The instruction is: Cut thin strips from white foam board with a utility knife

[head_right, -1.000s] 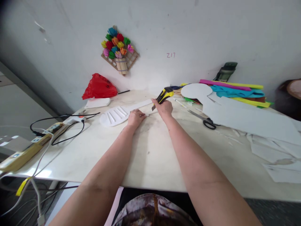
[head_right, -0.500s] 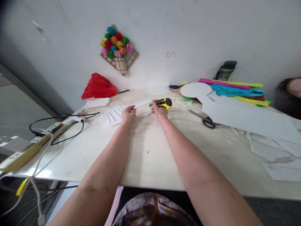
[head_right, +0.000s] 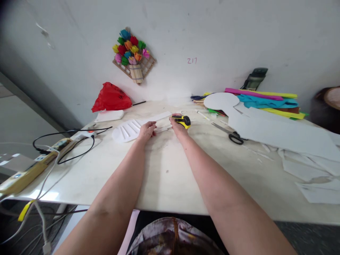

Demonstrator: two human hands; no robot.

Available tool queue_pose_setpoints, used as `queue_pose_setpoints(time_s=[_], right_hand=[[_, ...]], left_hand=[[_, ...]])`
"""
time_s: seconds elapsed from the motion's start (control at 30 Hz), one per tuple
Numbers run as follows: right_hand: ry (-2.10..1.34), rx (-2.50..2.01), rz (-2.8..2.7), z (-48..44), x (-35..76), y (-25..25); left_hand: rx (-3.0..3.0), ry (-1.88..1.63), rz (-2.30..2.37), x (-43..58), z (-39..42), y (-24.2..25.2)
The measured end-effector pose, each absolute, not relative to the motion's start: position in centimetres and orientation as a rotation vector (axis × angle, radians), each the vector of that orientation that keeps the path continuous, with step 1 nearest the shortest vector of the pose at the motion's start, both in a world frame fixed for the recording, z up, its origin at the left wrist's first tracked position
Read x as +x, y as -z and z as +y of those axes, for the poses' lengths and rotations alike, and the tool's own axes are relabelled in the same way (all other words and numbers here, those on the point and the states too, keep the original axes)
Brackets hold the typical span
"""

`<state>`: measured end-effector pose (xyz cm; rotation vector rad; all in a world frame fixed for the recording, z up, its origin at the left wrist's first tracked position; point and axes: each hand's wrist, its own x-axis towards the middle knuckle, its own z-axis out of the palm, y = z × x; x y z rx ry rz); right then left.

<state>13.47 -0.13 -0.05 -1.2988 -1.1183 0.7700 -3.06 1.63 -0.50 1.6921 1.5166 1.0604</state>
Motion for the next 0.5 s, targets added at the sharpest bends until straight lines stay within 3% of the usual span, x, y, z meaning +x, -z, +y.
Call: queue_pose_setpoints(time_s=[0.5], right_hand=[[-0.792,-1.281,-1.096,-0.59,13.50,-0.70]], left_hand=[[1.716,-1.077,1.396,-2.88,2.13,1.07]])
